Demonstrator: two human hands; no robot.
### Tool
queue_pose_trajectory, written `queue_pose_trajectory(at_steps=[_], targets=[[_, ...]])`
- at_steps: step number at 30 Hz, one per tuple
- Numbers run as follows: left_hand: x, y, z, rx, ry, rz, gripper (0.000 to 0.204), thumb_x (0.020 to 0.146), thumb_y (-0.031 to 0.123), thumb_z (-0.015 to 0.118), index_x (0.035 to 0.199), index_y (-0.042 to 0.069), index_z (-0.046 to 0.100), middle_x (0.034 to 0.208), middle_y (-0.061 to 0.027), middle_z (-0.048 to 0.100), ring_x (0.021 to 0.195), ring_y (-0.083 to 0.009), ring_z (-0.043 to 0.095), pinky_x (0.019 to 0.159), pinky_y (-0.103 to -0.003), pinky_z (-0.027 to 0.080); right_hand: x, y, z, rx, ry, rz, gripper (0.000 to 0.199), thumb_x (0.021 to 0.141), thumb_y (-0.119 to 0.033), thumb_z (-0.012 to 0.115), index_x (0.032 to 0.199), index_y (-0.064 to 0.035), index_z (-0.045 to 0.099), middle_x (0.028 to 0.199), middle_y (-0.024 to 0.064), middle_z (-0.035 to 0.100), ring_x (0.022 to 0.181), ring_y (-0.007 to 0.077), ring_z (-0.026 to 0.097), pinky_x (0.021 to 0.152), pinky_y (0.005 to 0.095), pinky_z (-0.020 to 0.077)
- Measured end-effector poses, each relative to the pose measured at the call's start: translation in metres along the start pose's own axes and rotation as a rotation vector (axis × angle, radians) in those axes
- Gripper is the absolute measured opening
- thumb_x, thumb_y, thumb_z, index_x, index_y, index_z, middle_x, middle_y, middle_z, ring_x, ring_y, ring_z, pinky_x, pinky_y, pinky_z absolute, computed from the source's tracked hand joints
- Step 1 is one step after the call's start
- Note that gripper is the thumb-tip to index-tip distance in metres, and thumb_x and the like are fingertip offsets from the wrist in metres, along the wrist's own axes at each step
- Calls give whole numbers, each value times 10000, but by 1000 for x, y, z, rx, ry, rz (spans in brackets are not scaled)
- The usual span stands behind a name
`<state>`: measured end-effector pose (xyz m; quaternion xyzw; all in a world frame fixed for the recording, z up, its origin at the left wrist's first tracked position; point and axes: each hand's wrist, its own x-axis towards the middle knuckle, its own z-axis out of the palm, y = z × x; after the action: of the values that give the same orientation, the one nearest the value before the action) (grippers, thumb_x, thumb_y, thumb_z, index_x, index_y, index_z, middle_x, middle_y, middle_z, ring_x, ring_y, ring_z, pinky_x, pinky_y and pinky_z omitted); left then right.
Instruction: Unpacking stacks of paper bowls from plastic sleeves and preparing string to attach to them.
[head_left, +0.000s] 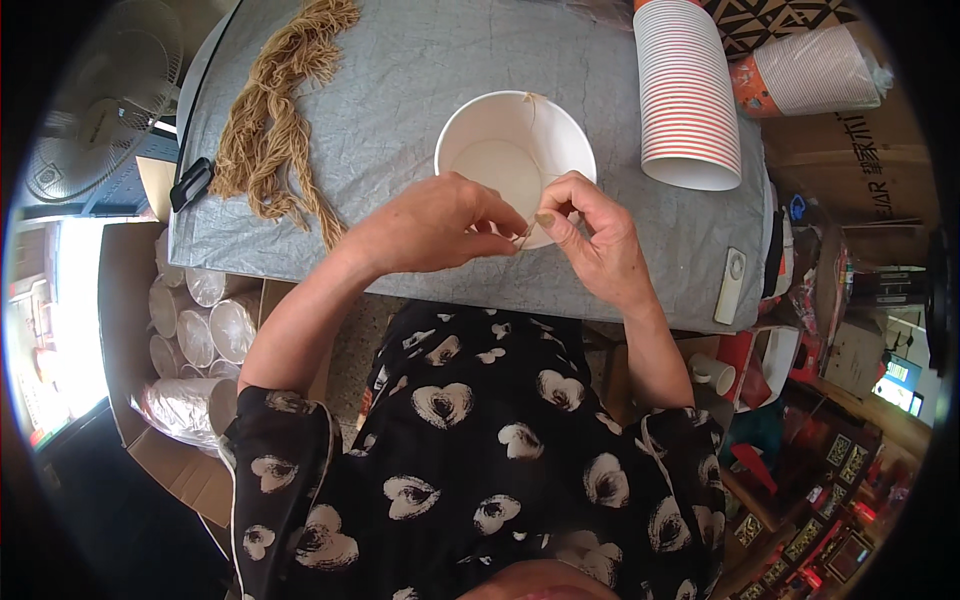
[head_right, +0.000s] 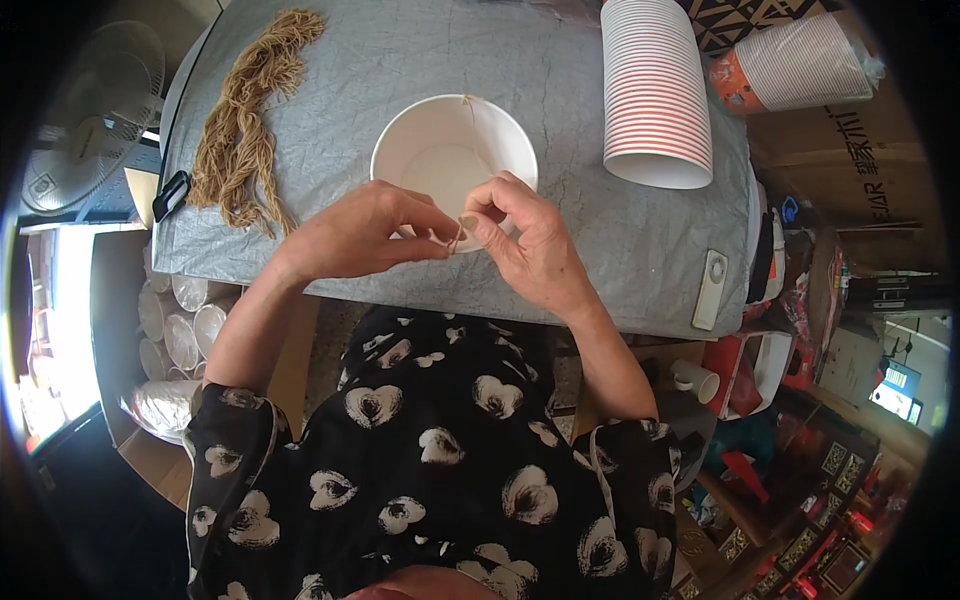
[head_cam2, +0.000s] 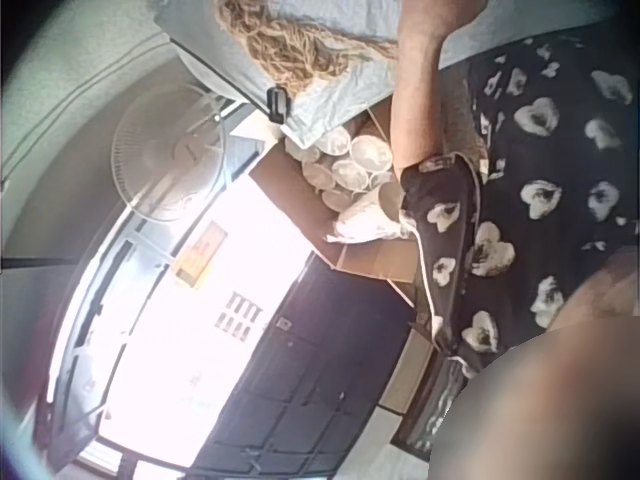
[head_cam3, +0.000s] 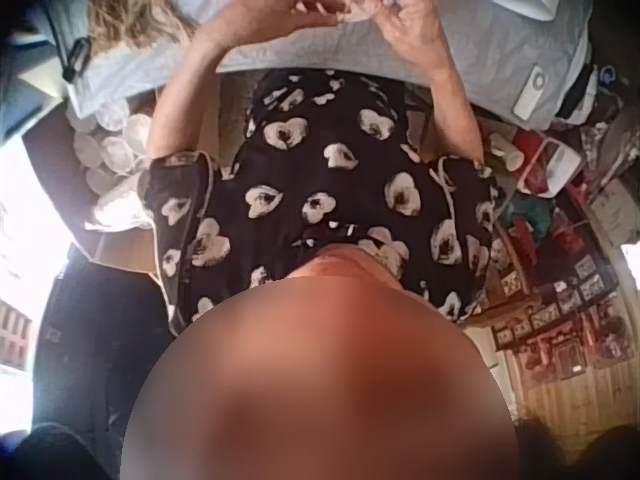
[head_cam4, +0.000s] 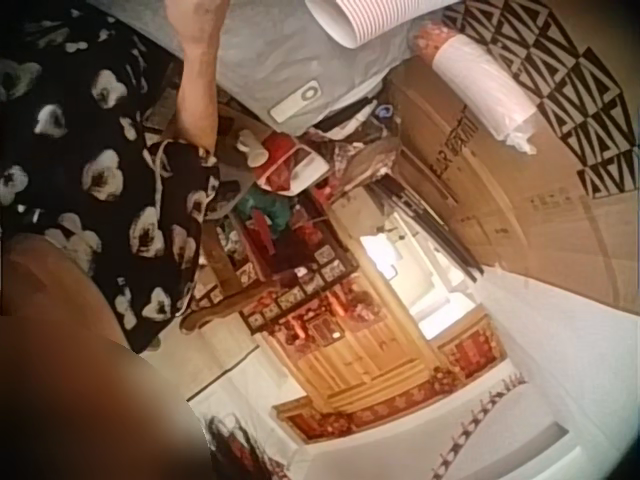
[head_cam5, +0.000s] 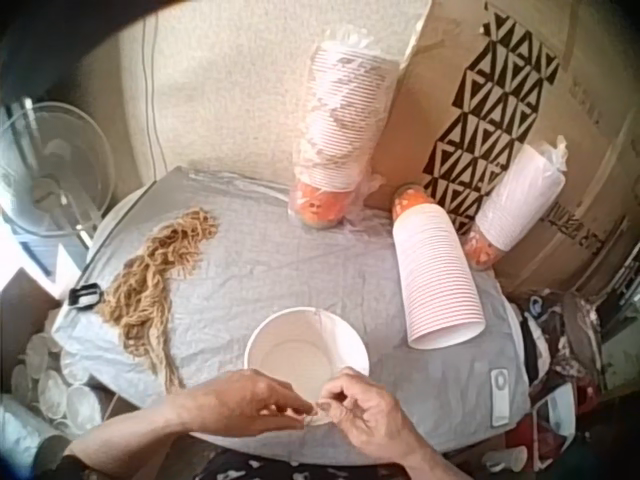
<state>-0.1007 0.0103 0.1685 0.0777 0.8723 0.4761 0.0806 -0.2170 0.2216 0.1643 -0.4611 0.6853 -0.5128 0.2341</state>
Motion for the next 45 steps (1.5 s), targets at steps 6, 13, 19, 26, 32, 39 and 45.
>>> queue_pose_trajectory(at_steps=[6, 13, 19, 26, 32, 39, 45], targets=[[-11, -2, -11, 55, 114, -96, 177, 907, 127, 751, 1068, 67, 792, 958, -91, 769, 852, -226, 729, 784, -354, 568, -4, -13, 1, -32, -35, -96, 84, 981, -71, 679, 971, -13, 620, 944, 43, 580, 856, 147, 607, 756, 301, 510], [-6, 2, -3, -57, 191, 46, 314, 924, 27, 699, 1236, 57, 708, 1211, -108, 716, 1022, -245, 712, 856, -347, 571, 1, -12, 5, -12, -1, -121, 80, 970, -52, 690, 998, -9, 628, 968, 51, 586, 870, 154, 610, 766, 295, 516], [3, 10, 0, -200, 121, 87, 139, 943, 60, 684, 1067, 12, 724, 1306, -135, 673, 1084, -305, 697, 910, -395, 565, 5, -12, 5, -61, 57, -179, 73, 978, -63, 685, 1020, -23, 640, 975, 41, 601, 883, 148, 646, 755, 289, 548], [3, 14, -2, -547, 77, -90, 131, 1050, 146, 611, 1107, 56, 686, 1257, -16, 661, 898, -62, 591, 714, -227, 494, -3, -1, 5, 135, 156, 53, 97, 988, -82, 690, 1051, -13, 663, 910, 28, 678, 815, 104, 657, 749, 268, 554], [5, 10, 3, -437, 43, -95, 245, 1092, 220, 532, 1205, 50, 667, 1187, -12, 650, 957, -74, 595, 754, -244, 502, -1, -5, 9, 290, 168, 84, 96, 995, -86, 682, 1047, -7, 668, 893, 19, 687, 824, 91, 654, 732, 255, 545], [6, 7, 9, -559, 95, -51, 305, 1105, 249, 511, 1294, 34, 617, 1200, -43, 646, 1031, -117, 603, 819, -281, 512, -2, 2, 4, 203, 112, -98, 53, 1019, -64, 636, 996, -17, 630, 903, 22, 637, 805, 89, 615, 728, 261, 531], [10, 10, 6, -695, -81, -81, 324, 1120, 273, 470, 1236, 12, 622, 1109, -69, 706, 1032, -148, 663, 853, -298, 542, -6, 7, 0, 203, 100, -19, 106, 1054, -113, 595, 999, -27, 567, 885, 14, 609, 793, 89, 608, 734, 263, 524]])
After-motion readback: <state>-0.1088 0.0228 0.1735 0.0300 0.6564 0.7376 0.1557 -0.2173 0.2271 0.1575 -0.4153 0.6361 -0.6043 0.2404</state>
